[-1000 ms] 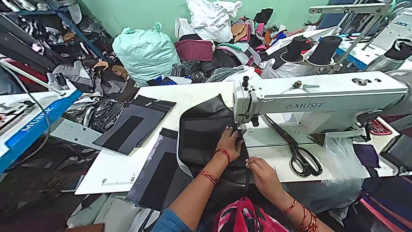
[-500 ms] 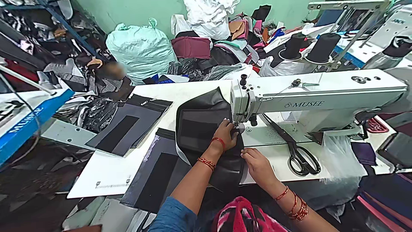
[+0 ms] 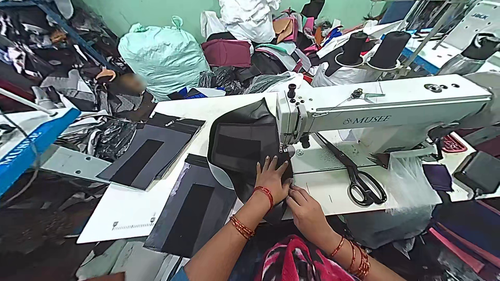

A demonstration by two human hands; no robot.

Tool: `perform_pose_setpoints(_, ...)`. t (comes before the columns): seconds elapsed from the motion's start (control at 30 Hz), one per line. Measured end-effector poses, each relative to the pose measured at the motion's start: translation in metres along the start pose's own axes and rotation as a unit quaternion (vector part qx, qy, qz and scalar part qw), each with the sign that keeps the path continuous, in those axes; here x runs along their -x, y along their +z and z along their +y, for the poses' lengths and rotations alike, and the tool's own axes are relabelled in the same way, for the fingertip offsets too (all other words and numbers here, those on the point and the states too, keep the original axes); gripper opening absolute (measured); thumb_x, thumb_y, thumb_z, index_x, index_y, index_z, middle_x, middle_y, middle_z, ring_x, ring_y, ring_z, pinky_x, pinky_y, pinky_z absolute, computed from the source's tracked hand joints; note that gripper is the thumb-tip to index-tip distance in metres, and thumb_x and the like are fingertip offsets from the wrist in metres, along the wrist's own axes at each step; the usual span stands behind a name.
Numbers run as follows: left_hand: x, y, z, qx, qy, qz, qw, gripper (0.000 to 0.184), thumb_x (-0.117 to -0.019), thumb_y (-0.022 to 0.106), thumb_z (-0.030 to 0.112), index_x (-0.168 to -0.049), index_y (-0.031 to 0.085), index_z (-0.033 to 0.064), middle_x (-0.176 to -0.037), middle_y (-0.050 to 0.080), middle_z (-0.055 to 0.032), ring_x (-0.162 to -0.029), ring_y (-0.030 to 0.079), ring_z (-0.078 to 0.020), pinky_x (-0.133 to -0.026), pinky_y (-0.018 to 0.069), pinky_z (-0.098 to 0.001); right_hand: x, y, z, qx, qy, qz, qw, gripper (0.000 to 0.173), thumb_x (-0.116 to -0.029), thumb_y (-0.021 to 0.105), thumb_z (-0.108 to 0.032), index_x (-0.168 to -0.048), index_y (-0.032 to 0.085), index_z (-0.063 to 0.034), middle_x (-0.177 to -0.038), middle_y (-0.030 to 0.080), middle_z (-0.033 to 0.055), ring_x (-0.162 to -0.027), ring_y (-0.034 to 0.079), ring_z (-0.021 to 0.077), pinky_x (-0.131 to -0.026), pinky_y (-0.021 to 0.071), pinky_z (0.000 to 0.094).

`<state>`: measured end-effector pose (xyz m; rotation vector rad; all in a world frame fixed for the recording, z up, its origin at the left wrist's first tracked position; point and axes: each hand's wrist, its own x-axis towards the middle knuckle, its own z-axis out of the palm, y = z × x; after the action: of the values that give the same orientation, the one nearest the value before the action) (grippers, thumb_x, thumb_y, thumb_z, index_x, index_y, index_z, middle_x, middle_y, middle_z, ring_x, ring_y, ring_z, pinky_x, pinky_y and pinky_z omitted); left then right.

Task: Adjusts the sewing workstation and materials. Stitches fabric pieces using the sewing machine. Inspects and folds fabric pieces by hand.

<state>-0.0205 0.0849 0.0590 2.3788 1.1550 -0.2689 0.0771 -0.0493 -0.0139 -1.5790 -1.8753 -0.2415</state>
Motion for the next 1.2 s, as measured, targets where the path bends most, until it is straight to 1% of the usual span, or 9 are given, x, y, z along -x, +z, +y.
perform_pose_setpoints(0.07, -0.001, 0.006, -0.010, -0.004, 0.022, 0.020, 1.000, 0.062, -0.1031, 0.047, 0.052, -0.160, 0.038, 0.0296, -0.171, 0.023, -0.0095, -0.160, 0.011, -0.0333, -0.124, 0.0040, -0.0644, -0.003, 0.003, -0.003, 0.005, -0.001, 0.005, 1.000, 0.021, -0.0841, 0.059, 0.004, -0.090, 0.077, -0.0068, -0.103, 0.077, 0.0106, -0.107, 0.072, 0.0296, -0.092, 0.0592, 0.0369)
perform_pose_setpoints(0.17, -0.007, 0.006, -0.018, 0.019, 0.046, 0.035, 0.998, 0.058, -0.1034, 0.050, 0.048, -0.158, 0.043, 0.0269, -0.169, 0.027, -0.0097, -0.159, 0.012, -0.0323, -0.125, 0.0037, -0.0633, -0.009, 0.005, -0.006, 0.017, 0.002, 0.003, 1.000, 0.021, -0.0833, 0.059, 0.004, -0.090, 0.077, -0.0068, -0.102, 0.077, 0.0099, -0.105, 0.073, 0.0295, -0.090, 0.0601, 0.0383)
perform_pose_setpoints(0.33, -0.022, 0.006, -0.021, 0.049, 0.060, 0.080, 0.994, 0.055, -0.1036, 0.053, 0.041, -0.155, 0.048, 0.0203, -0.166, 0.033, -0.0145, -0.158, 0.019, -0.0346, -0.127, 0.0090, -0.0560, -0.023, 0.008, 0.007, 0.015, 0.006, 0.002, 1.000, 0.021, -0.0809, 0.060, 0.008, -0.087, 0.075, -0.0054, -0.097, 0.076, 0.0104, -0.102, 0.074, 0.0291, -0.086, 0.0610, 0.0386)
perform_pose_setpoints(0.4, -0.031, 0.002, -0.021, 0.052, 0.058, 0.084, 0.993, 0.055, -0.1031, 0.054, 0.041, -0.154, 0.049, 0.0191, -0.165, 0.035, -0.0142, -0.158, 0.020, -0.0342, -0.127, 0.0105, -0.0558, -0.029, 0.010, 0.016, 0.011, 0.002, 0.001, 1.000, 0.021, -0.0815, 0.060, 0.008, -0.087, 0.075, -0.0051, -0.097, 0.076, 0.0107, -0.101, 0.074, 0.0291, -0.083, 0.0615, 0.0388)
perform_pose_setpoints(0.53, -0.050, -0.007, -0.030, 0.058, 0.073, 0.086, 0.992, 0.051, -0.1024, 0.058, 0.036, -0.150, 0.054, 0.0176, -0.162, 0.041, -0.0145, -0.157, 0.022, -0.0323, -0.127, 0.0126, -0.0566, -0.044, 0.015, 0.029, -0.007, -0.007, -0.016, 1.000, 0.021, -0.0836, 0.060, 0.010, -0.088, 0.075, -0.0049, -0.099, 0.076, 0.0114, -0.103, 0.074, 0.0300, -0.085, 0.0614, 0.0400)
perform_pose_setpoints(0.77, -0.065, -0.023, -0.039, 0.047, 0.094, 0.056, 0.993, 0.051, -0.1034, 0.059, 0.031, -0.152, 0.051, 0.0173, -0.162, 0.039, -0.0165, -0.157, 0.021, -0.0322, -0.127, 0.0108, -0.0568, -0.061, 0.019, 0.027, -0.001, 0.008, -0.031, 0.999, 0.022, -0.0822, 0.063, 0.011, -0.091, 0.077, -0.0037, -0.101, 0.076, 0.0136, -0.102, 0.073, 0.0316, -0.083, 0.0616, 0.0412)
perform_pose_setpoints(0.9, -0.064, -0.026, -0.041, 0.040, 0.107, 0.042, 0.993, 0.051, -0.1042, 0.058, 0.025, -0.154, 0.049, 0.0164, -0.164, 0.036, -0.0179, -0.158, 0.018, -0.0338, -0.127, 0.0100, -0.0578, -0.058, 0.021, 0.025, 0.000, 0.018, -0.027, 0.999, 0.024, -0.0823, 0.062, 0.011, -0.093, 0.078, -0.0026, -0.106, 0.076, 0.0151, -0.107, 0.073, 0.0337, -0.087, 0.0609, 0.0432)
perform_pose_setpoints(1.1, -0.066, -0.025, -0.035, 0.040, 0.072, 0.050, 0.995, 0.049, -0.1046, 0.057, 0.027, -0.153, 0.051, 0.0174, -0.165, 0.034, -0.0172, -0.158, 0.017, -0.0336, -0.127, 0.0103, -0.0577, -0.062, 0.021, 0.026, 0.004, 0.047, -0.023, 0.999, 0.026, -0.0814, 0.061, 0.013, -0.094, 0.078, -0.0021, -0.104, 0.076, 0.0151, -0.103, 0.074, 0.0317, -0.085, 0.0612, 0.0419)
perform_pose_setpoints(1.2, -0.069, -0.025, -0.032, 0.043, 0.054, 0.062, 0.996, 0.048, -0.1048, 0.056, 0.027, -0.151, 0.052, 0.0166, -0.164, 0.034, -0.0176, -0.158, 0.016, -0.0337, -0.126, 0.0098, -0.0581, -0.068, 0.017, 0.032, -0.006, 0.052, -0.044, 0.998, 0.025, -0.0836, 0.061, 0.014, -0.095, 0.078, -0.0008, -0.105, 0.076, 0.0161, -0.104, 0.073, 0.0326, -0.087, 0.0607, 0.0420)
